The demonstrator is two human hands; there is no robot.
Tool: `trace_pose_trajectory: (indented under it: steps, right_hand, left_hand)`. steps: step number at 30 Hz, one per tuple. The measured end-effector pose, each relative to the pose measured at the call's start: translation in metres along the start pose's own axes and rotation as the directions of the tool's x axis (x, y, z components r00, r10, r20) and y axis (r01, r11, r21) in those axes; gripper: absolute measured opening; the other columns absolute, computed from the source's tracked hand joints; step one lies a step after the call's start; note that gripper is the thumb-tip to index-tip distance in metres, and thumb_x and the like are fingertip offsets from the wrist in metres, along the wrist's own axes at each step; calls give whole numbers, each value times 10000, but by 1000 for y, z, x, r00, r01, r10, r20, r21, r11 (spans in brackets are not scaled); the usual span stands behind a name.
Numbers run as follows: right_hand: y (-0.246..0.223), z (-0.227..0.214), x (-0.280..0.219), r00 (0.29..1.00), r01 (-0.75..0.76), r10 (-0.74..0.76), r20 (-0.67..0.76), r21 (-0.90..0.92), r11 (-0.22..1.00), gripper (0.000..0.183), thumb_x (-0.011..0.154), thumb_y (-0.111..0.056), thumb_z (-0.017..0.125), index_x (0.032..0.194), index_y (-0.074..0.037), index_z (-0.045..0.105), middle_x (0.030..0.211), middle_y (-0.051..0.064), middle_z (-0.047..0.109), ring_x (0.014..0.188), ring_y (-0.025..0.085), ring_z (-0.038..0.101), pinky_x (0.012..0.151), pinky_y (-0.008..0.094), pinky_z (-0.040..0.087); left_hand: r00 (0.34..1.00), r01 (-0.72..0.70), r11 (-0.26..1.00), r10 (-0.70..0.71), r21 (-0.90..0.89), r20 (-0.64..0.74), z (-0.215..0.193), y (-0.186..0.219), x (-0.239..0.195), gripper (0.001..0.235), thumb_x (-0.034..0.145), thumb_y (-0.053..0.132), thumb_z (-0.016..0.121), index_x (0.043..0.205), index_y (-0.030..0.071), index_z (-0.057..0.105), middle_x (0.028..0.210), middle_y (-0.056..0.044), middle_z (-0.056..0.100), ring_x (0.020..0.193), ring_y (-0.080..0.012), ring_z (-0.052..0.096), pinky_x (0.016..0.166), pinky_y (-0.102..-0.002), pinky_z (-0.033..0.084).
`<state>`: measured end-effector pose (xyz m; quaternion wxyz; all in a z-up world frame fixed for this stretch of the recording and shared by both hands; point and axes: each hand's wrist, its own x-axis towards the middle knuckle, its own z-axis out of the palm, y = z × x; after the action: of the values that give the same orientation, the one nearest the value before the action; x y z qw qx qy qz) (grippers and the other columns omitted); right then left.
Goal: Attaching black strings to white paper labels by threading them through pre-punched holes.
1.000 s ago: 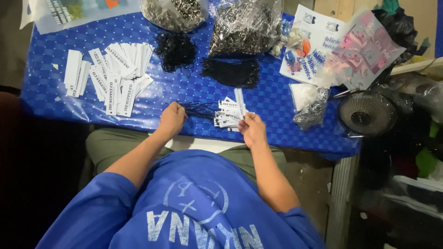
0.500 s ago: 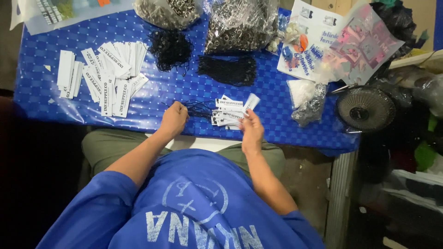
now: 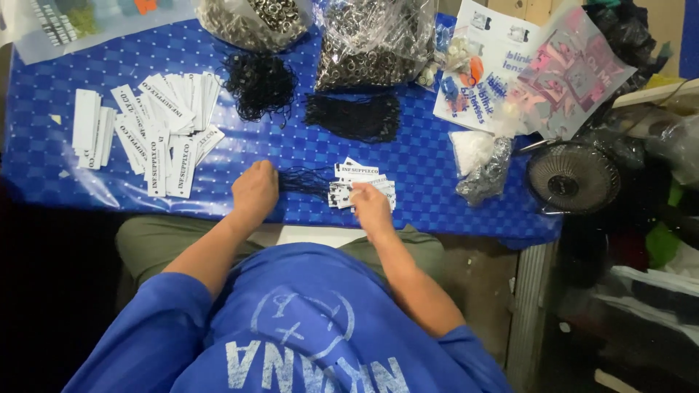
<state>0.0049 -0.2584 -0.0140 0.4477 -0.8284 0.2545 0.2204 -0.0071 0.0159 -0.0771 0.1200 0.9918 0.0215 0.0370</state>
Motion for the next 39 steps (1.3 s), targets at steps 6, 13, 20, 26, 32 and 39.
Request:
trace_pose_trajectory:
  steps: [6, 13, 20, 26, 32, 39]
  right_hand:
    - [23, -36, 120, 827, 335, -417, -378, -265, 904, 277, 853, -90, 718, 1127, -88, 760, 981, 145, 739, 955, 332, 709, 871, 408, 577]
    - [-8, -51, 127, 796, 401, -520, -311, -374, 836, 366, 933, -50, 667, 1298, -28, 654, 1028, 137, 645, 965, 375, 685, 881, 498, 567]
    - [6, -52, 155, 804, 329, -552, -223, -605, 725, 105, 967, -189, 691, 976, -145, 596, 899, 3, 551, 817, 277, 688, 735, 420, 569]
    - [-23, -61, 100, 741, 505, -641, -203, -461, 730, 127, 981, -136, 651, 895, -138, 557, 796, 29, 556, 751, 288, 666, 714, 390, 550]
    - [-55, -38, 29, 422, 814, -905, -54, -416, 405, 112, 935, -89, 688, 867, -164, 639, 729, 2, 609, 718, 233, 665, 695, 318, 558]
    - [-36, -69, 18, 531, 761, -838, -127, -364, 537, 85, 947, -108, 689, 878, -141, 651, 753, 60, 632, 757, 279, 674, 718, 380, 549]
  left_hand:
    - [995, 69, 987, -57, -143, 86, -10, -16, -9, 97, 1025, 195, 569, 1004, 112, 615, 898, -54, 605, 812, -253, 709, 674, -346, 584]
    - [912, 405, 748, -295, -526, 283, -49, -30, -11, 330, 1011, 45, 515, 1334, 30, 580, 1182, -193, 631, 1169, -366, 619, 1026, -464, 478]
    - [872, 483, 728, -351, -487, 341, -39, -26, -14, 362, 1034, 136, 519, 1390, 116, 581, 1231, -132, 665, 1167, -317, 647, 1005, -452, 512]
    - [972, 199, 842, -103, -501, 212, -77, 32, 15, 436, 925, 126, 646, 1358, 148, 605, 1213, -96, 601, 1174, -318, 627, 964, -455, 532]
    - [901, -433, 729, 363, -531, -237, -25, 112, 48, 641, 707, 115, 759, 1330, 126, 609, 1224, -115, 631, 1172, -312, 621, 1001, -475, 484]
    - [879, -469, 853, 426, -229, -213, -3, 93, 73, 127, 847, 344, 713, 829, 253, 627, 770, 62, 586, 738, -211, 634, 618, -414, 494]
